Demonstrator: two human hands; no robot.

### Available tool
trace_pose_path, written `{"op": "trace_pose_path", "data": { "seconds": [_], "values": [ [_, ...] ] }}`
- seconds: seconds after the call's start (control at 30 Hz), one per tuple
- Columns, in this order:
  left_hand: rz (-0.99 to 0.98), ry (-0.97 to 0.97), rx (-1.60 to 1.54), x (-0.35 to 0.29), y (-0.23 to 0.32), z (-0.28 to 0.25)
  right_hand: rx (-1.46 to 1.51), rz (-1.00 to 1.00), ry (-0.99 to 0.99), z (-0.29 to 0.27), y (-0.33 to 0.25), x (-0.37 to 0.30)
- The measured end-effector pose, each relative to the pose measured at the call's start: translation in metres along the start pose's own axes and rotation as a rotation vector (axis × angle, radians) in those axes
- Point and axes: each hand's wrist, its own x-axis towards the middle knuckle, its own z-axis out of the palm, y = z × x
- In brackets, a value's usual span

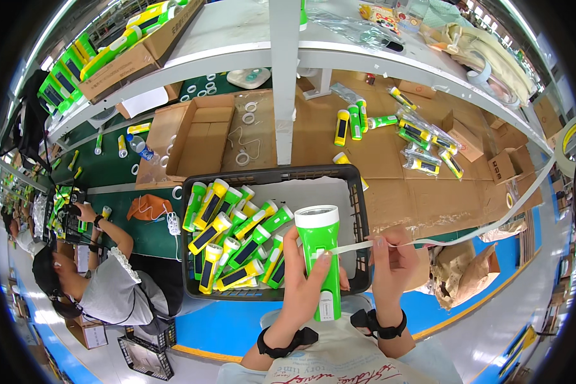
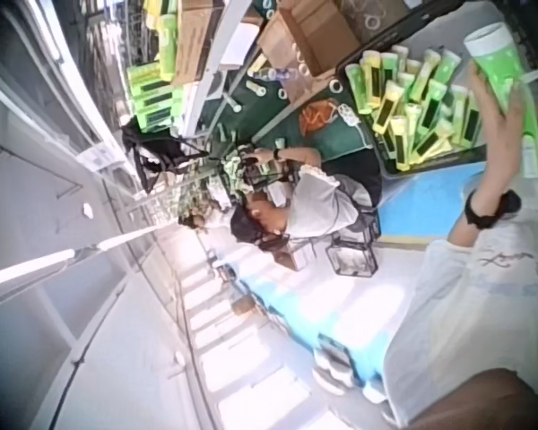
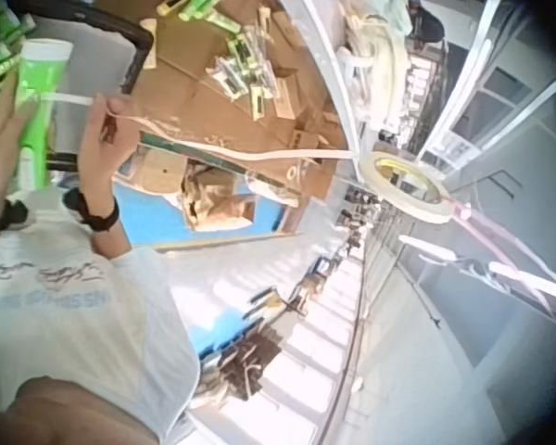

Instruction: The person is assembling or labeling various types of hand-held flashlights at a factory workstation.

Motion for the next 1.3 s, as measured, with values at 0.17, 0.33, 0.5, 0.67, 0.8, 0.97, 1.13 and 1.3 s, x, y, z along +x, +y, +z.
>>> {"op": "trace_pose_path", "data": {
  "seconds": [0.17, 0.33, 0.5, 0.67, 0.8, 0.97, 1.13, 1.3],
  "values": [
    [-0.027, -0.030, 0.039, 0.018, -0.012, 0.010, 0.040, -0.004, -0.059, -0.027, -0.008, 0.012],
    [-0.046, -0.122, 0.193, 0.035, -0.023, 0.021, -0.059, -0.104, -0.105, -0.055, -0.013, 0.033],
    [-0.017, -0.151, 0.469, 0.067, -0.092, 0.039, -0.621, -0.530, -0.263, -0.066, -0.018, 0.040],
    [0.044, -0.024, 0.391, 0.151, -0.226, 0.049, -0.598, -0.393, -0.294, -0.098, -0.015, 0.037],
    [-0.345, 0.020, 0.538, 0.214, -0.256, 0.086, -0.603, -0.247, -0.299, -0.134, 0.013, 0.041],
    [-0.178, 0.331, 0.672, 0.265, -0.344, 0.077, -0.606, 0.233, -0.153, -0.182, 0.070, 0.037],
    [0.124, 0.172, 0.583, 0.244, -0.303, 0.052, -0.753, 0.122, -0.113, -0.193, 0.086, 0.060],
    [0.201, 0.224, 0.812, 0.129, -0.155, -0.030, -0.791, 0.188, -0.190, -0.210, 0.138, 0.080]
  ]
}}
